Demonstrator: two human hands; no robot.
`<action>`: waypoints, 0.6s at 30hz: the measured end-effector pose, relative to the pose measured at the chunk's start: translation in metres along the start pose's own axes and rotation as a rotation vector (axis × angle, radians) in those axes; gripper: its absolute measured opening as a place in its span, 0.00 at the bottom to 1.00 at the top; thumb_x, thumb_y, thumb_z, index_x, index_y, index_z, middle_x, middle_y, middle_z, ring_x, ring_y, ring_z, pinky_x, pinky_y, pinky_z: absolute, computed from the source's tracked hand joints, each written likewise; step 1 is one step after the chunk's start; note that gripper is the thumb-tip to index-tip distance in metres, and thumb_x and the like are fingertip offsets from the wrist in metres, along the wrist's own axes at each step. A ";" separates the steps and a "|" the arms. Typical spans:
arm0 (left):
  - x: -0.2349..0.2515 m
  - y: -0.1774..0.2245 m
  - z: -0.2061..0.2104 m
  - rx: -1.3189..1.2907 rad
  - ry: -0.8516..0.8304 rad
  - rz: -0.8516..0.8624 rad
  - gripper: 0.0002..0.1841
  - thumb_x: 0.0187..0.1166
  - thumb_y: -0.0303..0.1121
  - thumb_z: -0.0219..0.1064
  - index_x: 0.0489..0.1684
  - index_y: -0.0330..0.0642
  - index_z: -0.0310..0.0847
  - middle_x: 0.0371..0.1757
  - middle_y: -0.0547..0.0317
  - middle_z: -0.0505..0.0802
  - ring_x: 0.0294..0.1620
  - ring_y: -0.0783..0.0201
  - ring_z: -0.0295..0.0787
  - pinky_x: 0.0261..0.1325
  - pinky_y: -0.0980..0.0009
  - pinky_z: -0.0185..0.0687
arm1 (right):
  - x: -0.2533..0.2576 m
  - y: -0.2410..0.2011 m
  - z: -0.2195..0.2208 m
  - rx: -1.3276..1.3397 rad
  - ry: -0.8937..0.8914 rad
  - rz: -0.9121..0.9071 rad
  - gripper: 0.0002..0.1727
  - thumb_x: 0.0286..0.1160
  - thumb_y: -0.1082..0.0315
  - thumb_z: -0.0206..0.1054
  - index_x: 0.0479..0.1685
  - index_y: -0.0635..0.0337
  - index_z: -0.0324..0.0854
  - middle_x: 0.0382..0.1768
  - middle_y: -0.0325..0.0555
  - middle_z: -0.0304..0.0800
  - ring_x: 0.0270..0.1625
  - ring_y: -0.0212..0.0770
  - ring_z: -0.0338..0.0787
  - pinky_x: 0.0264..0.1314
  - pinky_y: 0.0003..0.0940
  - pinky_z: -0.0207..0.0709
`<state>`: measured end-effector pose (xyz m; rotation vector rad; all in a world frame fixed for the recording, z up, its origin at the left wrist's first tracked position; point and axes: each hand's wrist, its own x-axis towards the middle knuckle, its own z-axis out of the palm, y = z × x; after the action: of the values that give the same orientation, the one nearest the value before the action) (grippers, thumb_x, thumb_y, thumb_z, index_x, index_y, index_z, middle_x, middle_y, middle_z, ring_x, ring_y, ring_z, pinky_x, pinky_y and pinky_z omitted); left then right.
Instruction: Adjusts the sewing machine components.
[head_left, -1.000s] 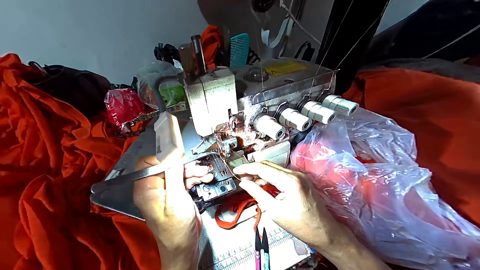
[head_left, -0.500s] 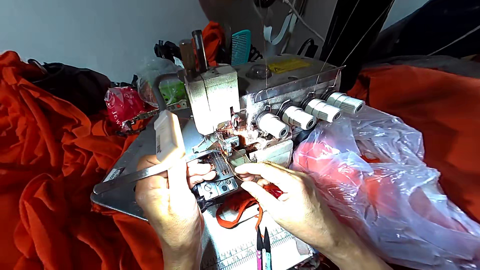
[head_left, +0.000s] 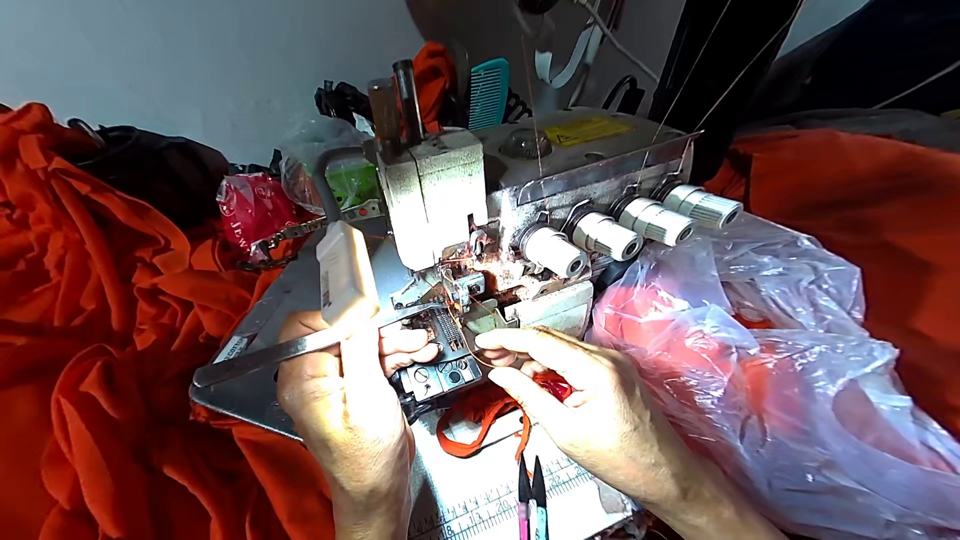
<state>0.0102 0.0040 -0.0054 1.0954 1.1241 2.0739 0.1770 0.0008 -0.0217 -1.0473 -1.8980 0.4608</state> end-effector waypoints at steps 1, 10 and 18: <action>0.000 0.000 0.000 0.006 0.002 -0.002 0.10 0.87 0.20 0.49 0.42 0.43 0.74 0.23 0.64 0.92 0.22 0.67 0.94 0.28 0.71 0.95 | 0.000 0.000 0.000 0.006 -0.001 0.000 0.13 0.75 0.64 0.67 0.55 0.53 0.91 0.44 0.31 0.94 0.41 0.16 0.88 0.45 0.09 0.81; 0.002 0.000 0.001 0.032 0.016 -0.025 0.09 0.88 0.21 0.50 0.41 0.43 0.74 0.23 0.64 0.92 0.22 0.66 0.94 0.27 0.69 0.95 | -0.001 0.001 0.001 0.035 0.005 -0.009 0.14 0.75 0.65 0.67 0.55 0.54 0.91 0.45 0.32 0.94 0.44 0.17 0.89 0.47 0.10 0.82; 0.002 0.000 0.002 0.023 0.025 -0.021 0.09 0.88 0.20 0.50 0.41 0.43 0.73 0.23 0.64 0.92 0.22 0.66 0.94 0.27 0.70 0.95 | -0.001 0.001 0.001 0.035 0.000 -0.006 0.14 0.76 0.64 0.67 0.55 0.54 0.91 0.45 0.32 0.94 0.44 0.17 0.89 0.47 0.10 0.82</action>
<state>0.0109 0.0066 -0.0044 1.0665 1.1698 2.0685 0.1768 0.0001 -0.0235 -1.0184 -1.8860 0.4892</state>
